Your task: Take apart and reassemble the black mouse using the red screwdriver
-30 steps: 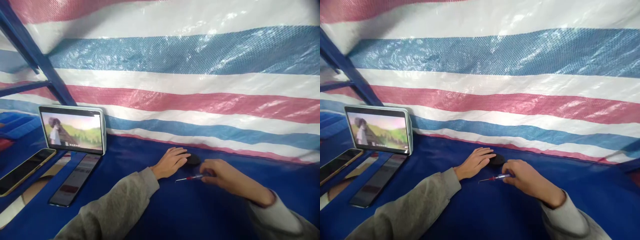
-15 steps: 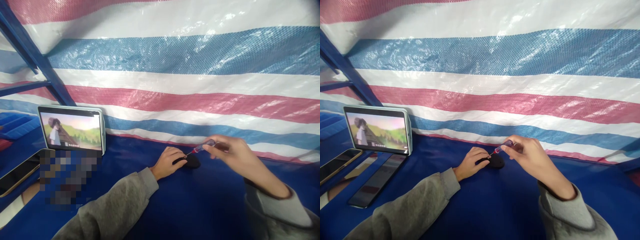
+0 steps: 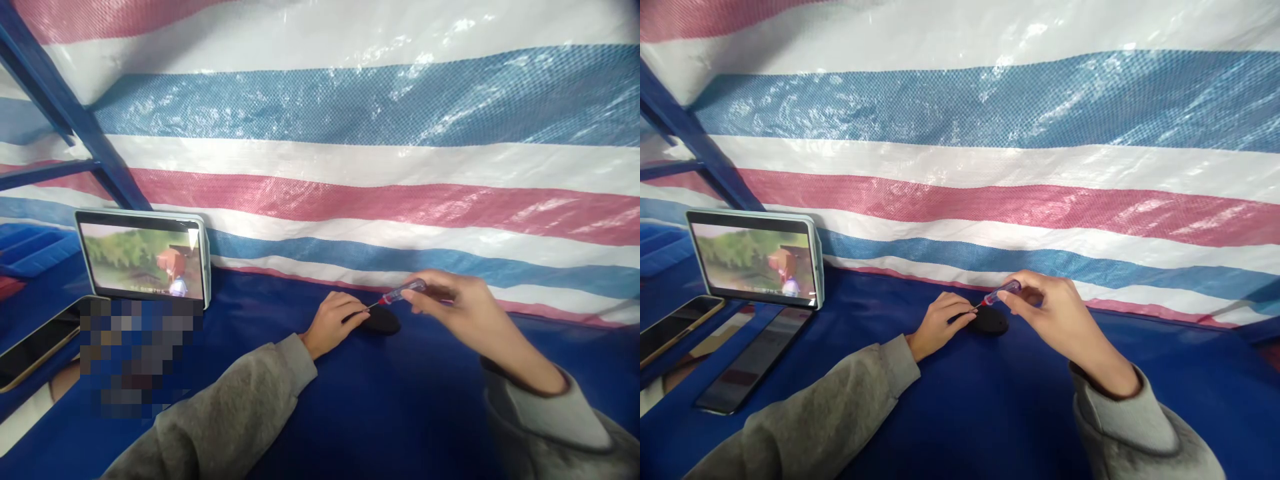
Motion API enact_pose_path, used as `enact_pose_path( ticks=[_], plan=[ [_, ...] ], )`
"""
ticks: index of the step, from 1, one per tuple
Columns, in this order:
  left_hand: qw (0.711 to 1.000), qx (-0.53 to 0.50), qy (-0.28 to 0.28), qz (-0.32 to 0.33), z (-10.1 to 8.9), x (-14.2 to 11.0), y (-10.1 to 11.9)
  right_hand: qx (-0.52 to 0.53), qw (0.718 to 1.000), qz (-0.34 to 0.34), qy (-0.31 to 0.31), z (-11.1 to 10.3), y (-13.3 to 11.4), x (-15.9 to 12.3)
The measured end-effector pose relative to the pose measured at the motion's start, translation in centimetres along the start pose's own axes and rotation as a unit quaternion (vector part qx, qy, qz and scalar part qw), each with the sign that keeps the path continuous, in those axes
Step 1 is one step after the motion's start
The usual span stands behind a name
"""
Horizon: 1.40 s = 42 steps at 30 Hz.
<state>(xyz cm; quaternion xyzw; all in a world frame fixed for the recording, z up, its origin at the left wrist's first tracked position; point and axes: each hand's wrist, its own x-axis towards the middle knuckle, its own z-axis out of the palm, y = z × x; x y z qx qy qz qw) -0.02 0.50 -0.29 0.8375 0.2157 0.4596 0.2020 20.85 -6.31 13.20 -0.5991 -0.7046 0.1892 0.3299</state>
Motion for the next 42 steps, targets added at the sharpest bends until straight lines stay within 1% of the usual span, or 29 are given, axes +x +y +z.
enact_pose_path(
  ticks=[9,19,24,31,37,42],
  plan=[
    [1.0,0.004,-0.004,-0.003,0.0,-0.1,0.0,-0.009,1.0,-0.006,0.011,-0.1,0.1,0.0],
    [1.0,-0.004,-0.006,-0.019,-0.3,0.0,0.2,0.005,1.0,0.001,0.0,-0.4,0.0,0.0],
    [1.0,0.0,-0.005,-0.007,-0.3,0.0,0.2,0.008,1.0,0.006,-0.001,-0.6,-0.2,-0.2],
    [1.0,0.004,-0.012,0.002,-0.2,0.0,0.3,-0.004,1.0,0.005,-0.012,-0.3,-0.2,0.0],
    [1.0,0.012,-0.017,0.007,-0.2,-0.1,0.3,-0.003,1.0,-0.006,-0.024,0.2,-1.0,-0.1],
    [0.999,0.037,-0.027,-0.007,-0.2,0.0,0.2,-0.015,1.0,-0.012,-0.009,0.2,-1.2,-0.1]
  ],
)
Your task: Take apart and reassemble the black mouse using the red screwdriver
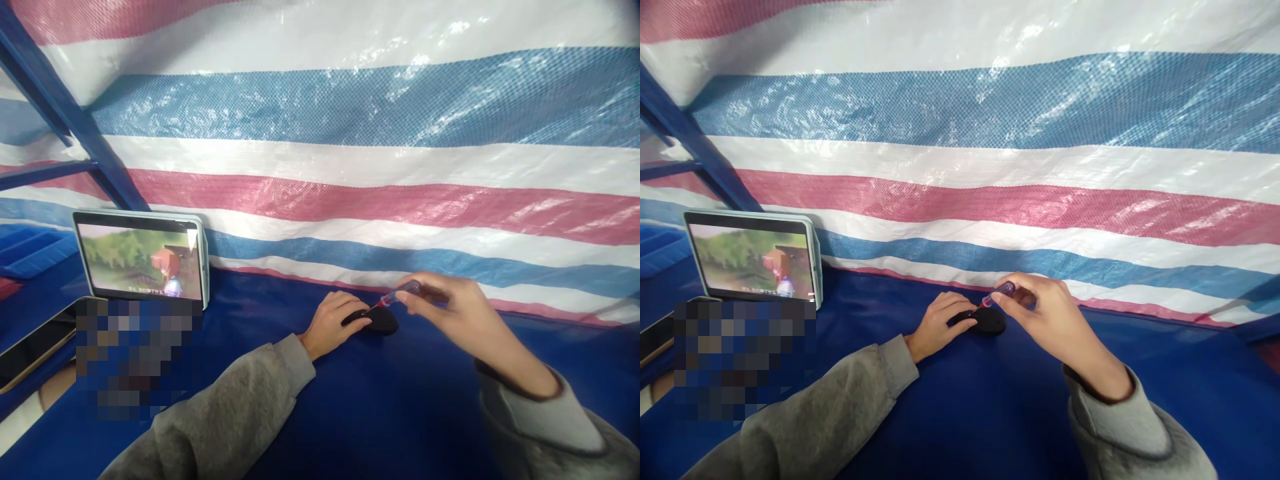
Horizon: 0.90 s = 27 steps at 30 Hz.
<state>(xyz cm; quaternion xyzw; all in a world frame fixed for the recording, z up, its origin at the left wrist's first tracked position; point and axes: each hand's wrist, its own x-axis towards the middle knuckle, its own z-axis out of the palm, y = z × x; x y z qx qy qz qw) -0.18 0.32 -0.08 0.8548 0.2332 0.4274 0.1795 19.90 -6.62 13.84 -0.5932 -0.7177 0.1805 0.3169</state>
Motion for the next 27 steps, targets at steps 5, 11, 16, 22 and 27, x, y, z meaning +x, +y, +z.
enact_pose_path(
  ticks=[5,11,16,22,27],
  plan=[
    [0.997,0.032,-0.069,0.021,0.3,-0.1,-0.3,-0.001,0.998,0.026,0.049,-0.8,0.6,-0.1],
    [0.986,0.092,-0.135,0.026,0.5,-0.2,-0.3,-0.086,0.99,0.052,0.097,-1.8,1.0,-0.1],
    [0.985,0.096,-0.141,0.025,0.3,-0.1,0.0,-0.144,0.983,0.038,0.109,-1.7,1.2,0.2],
    [0.986,0.094,-0.139,0.017,0.3,-0.2,-0.1,-0.154,0.984,0.025,0.09,-1.0,1.5,0.4],
    [0.986,0.096,-0.138,0.025,0.5,-0.3,-0.3,-0.175,0.982,0.028,0.067,-0.6,1.6,0.5]
  ],
)
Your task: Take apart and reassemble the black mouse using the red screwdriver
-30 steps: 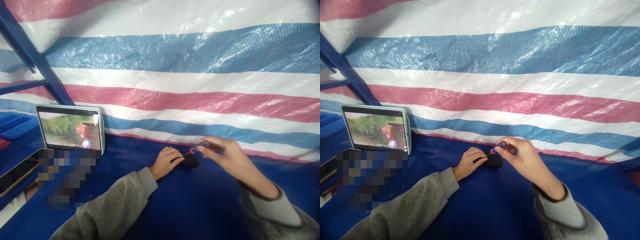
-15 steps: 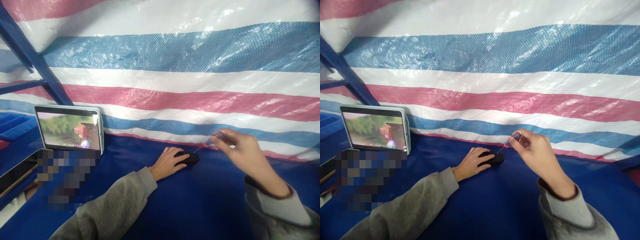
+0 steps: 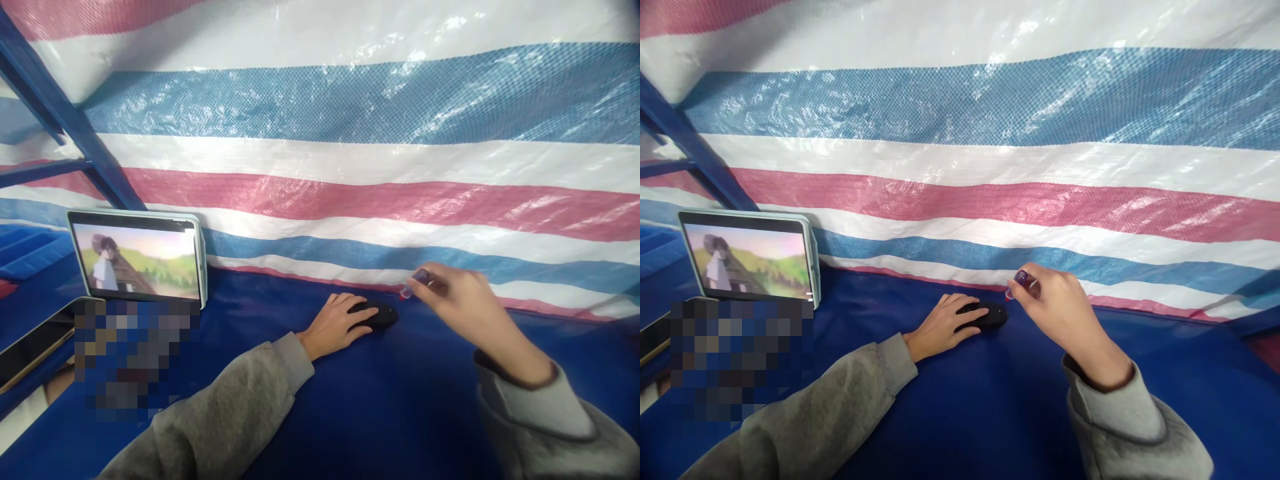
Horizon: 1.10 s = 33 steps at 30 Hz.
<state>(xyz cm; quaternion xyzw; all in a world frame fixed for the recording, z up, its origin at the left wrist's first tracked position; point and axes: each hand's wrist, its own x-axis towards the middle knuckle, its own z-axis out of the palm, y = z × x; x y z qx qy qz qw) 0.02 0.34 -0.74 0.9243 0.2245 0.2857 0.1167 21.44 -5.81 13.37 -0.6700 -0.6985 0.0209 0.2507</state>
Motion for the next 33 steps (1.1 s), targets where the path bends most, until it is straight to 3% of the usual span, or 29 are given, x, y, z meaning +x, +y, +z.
enact_pose_path(
  ticks=[33],
  plan=[
    [1.0,0.019,-0.011,0.012,-0.11,0.03,-0.01,-0.037,0.999,0.006,-0.014,0.56,0.3,0.07]
  ],
)
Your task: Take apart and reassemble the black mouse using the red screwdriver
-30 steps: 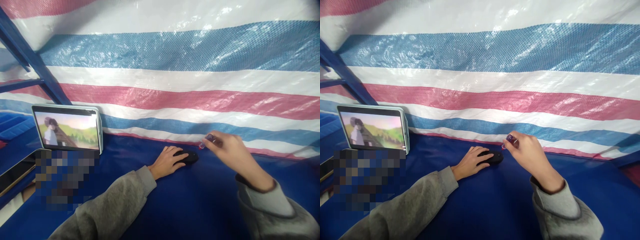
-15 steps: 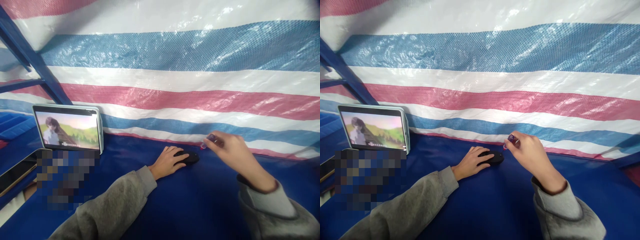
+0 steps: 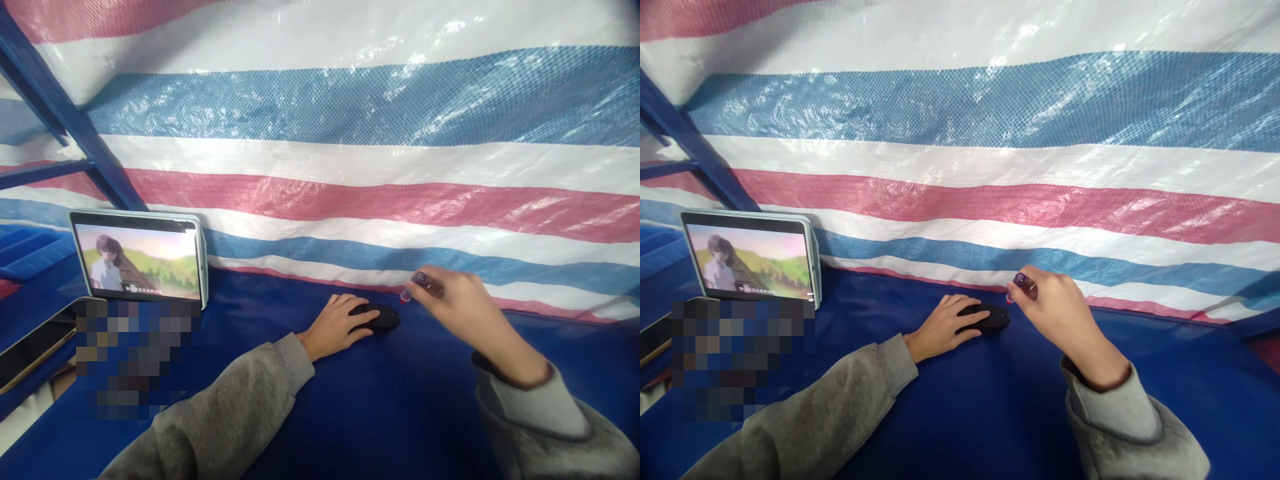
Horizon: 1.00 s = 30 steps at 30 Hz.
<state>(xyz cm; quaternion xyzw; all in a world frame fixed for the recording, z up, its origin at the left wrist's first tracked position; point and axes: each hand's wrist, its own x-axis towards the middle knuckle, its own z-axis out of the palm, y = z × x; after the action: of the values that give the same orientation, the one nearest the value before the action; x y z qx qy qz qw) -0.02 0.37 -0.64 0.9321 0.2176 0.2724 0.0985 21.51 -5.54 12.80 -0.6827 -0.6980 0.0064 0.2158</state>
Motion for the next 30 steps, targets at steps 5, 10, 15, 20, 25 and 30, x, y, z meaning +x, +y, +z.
enact_pose_path(
  ticks=[5,10,15,20,25,30],
  plan=[
    [1.0,0.0,0.005,0.003,0.0,0.0,0.0,-0.011,1.0,-0.001,-0.014,0.2,-0.1,0.1],
    [1.0,0.002,0.012,0.007,0.4,-0.1,-0.2,-0.019,1.0,-0.008,-0.013,0.5,0.4,-0.1],
    [0.999,0.007,0.028,0.024,0.9,-0.3,-0.4,-0.058,0.997,-0.016,-0.048,0.8,0.8,-0.3],
    [0.999,0.004,0.023,0.027,0.9,-0.3,-0.4,-0.075,0.994,-0.007,-0.08,1.0,1.0,-0.3],
    [0.999,0.01,0.007,0.047,0.8,-0.4,-0.2,-0.093,0.993,-0.006,-0.074,0.8,0.9,-0.4],
    [0.999,0.006,0.0,0.054,0.6,-0.4,-0.2,-0.089,0.993,-0.007,-0.081,0.4,0.5,-0.6]
  ],
)
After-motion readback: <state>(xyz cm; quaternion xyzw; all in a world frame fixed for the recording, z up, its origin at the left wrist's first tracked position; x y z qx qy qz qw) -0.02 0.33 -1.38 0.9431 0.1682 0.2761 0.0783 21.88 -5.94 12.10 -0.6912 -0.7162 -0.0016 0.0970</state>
